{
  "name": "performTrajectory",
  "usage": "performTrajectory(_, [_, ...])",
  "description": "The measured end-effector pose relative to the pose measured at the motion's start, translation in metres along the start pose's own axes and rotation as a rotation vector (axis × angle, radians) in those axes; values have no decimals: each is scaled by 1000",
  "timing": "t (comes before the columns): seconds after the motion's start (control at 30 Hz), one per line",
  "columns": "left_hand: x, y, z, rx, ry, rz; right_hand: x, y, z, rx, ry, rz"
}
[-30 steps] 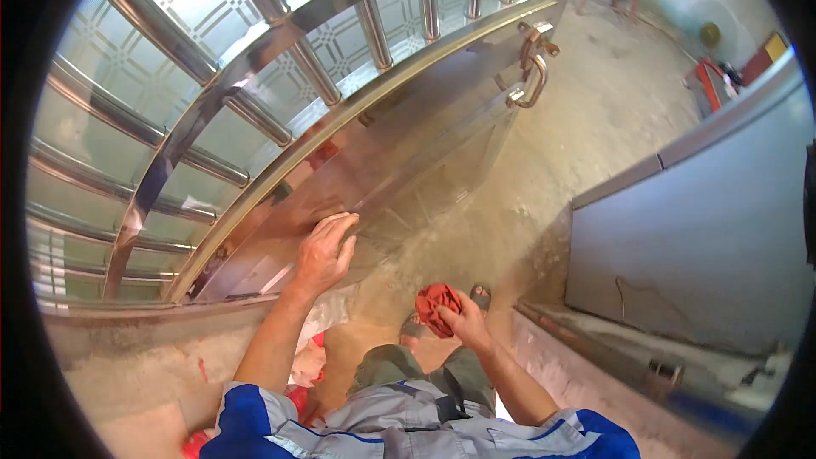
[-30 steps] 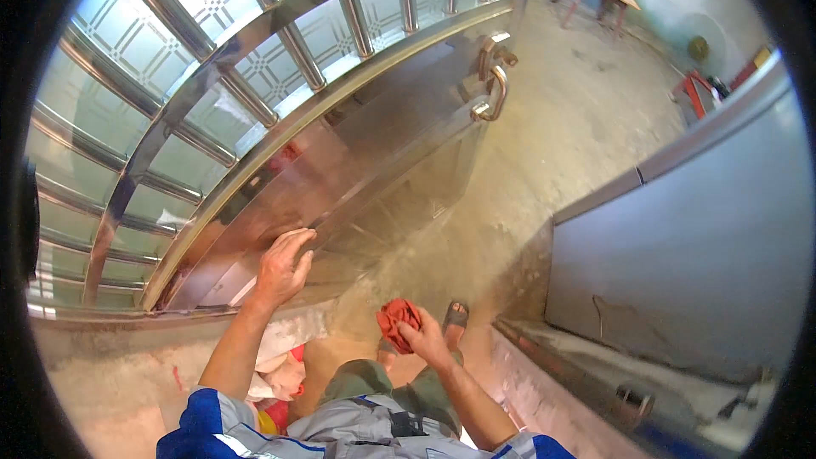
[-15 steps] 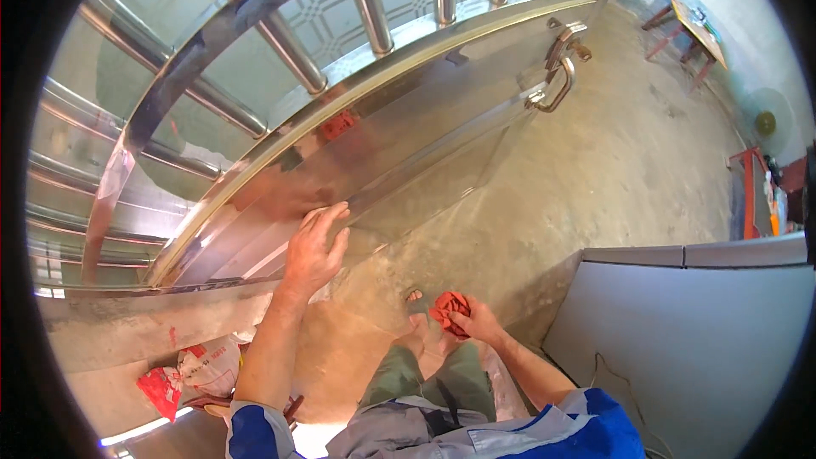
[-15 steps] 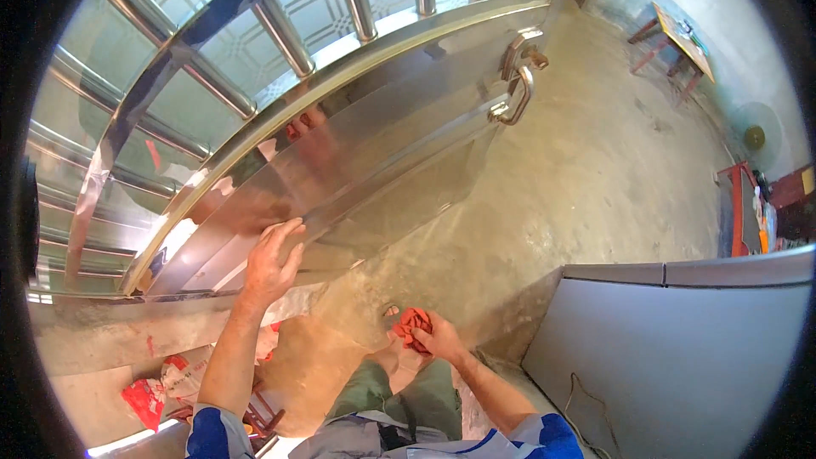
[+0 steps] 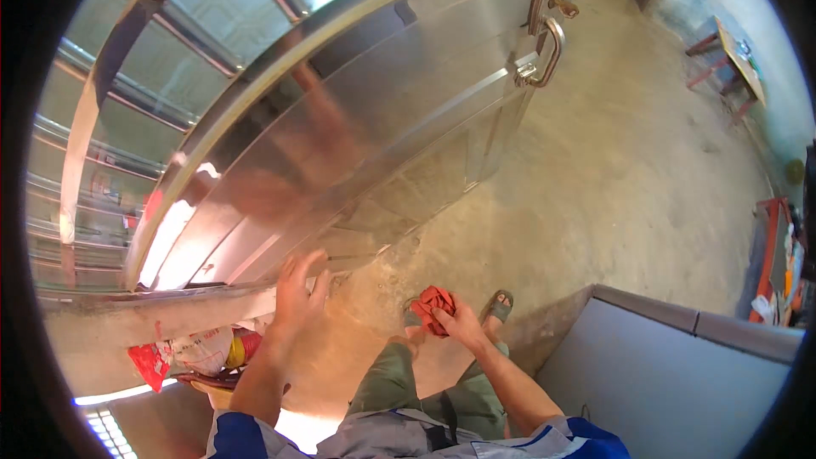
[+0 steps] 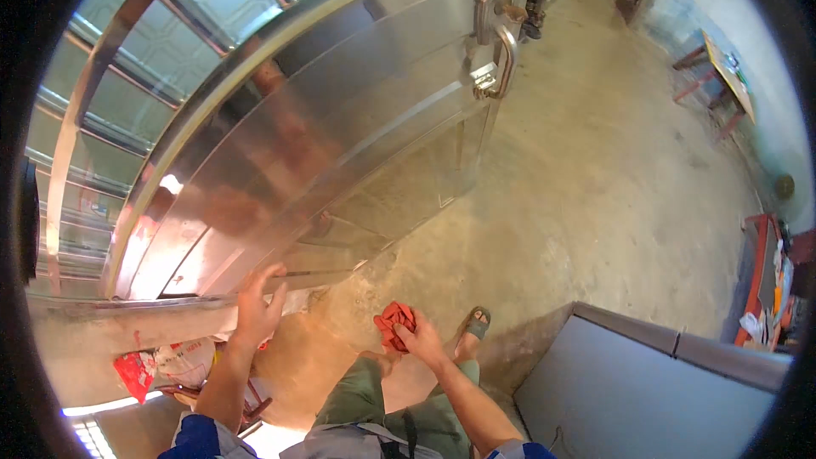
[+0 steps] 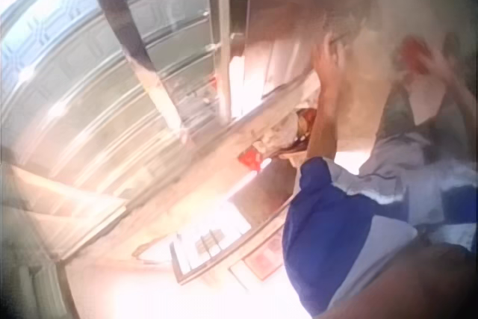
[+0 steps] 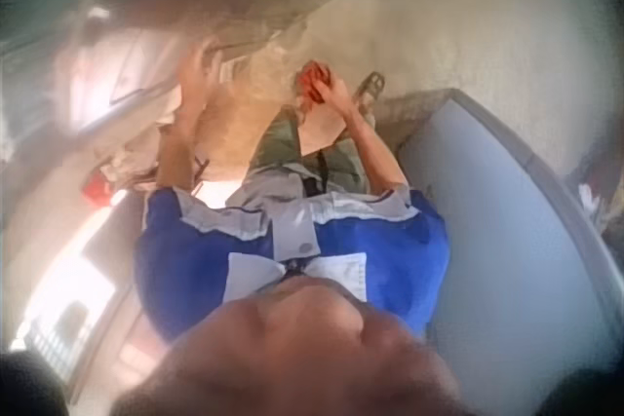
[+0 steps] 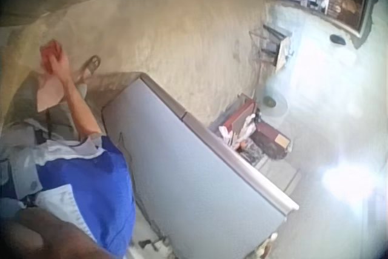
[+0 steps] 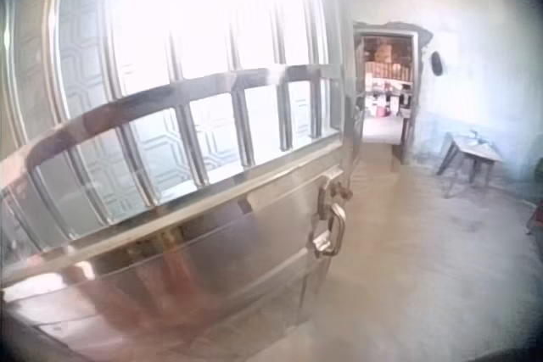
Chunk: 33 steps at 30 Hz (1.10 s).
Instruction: The person fastens a waist strap and cleans a metal security door by wiping its frame, bars, glass panels, and lower panels with a cloth.
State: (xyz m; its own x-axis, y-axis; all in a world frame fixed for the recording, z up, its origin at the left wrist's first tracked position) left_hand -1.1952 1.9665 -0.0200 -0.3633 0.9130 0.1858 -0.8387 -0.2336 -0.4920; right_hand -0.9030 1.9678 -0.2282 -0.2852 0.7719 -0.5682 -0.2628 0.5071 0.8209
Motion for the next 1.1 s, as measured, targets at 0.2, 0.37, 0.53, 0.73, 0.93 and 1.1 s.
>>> performTrajectory(0.2, [-82, 43, -53, -15, 48, 258, 96, 78, 14, -27, -121, 350])
performTrajectory(0.37, [-101, 93, -60, 105, -25, 260, 168, 202, -14, 2, -303, 910])
performTrajectory(0.53, [-82, 144, -111, 211, -184, 233, 225, 246, -24, -94, -541, 1406])
performTrajectory(0.73, [-93, 186, -152, 189, -311, 116, 263, 166, -71, -183, -521, 1422])
performTrajectory(0.93, [-101, 201, -200, 153, -369, 48, 345, 33, -95, -245, -427, 1268])
performTrajectory(1.1, [-123, 220, -250, 174, -411, 80, 395, -14, -122, -115, -280, 1068])
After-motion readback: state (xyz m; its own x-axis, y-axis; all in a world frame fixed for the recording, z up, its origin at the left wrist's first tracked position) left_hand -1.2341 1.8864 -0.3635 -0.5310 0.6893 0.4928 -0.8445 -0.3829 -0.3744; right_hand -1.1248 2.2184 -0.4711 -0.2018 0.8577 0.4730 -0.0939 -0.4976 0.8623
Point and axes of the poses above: each hand's wrist, its own x-axis towards the middle knuckle, its own z-axis out of the back of the hand, y = z × x, the point moved 4 cm from there along x, towards the middle knuckle, and after that the axes turned 11 degrees about -y, right-handed, at the moved point
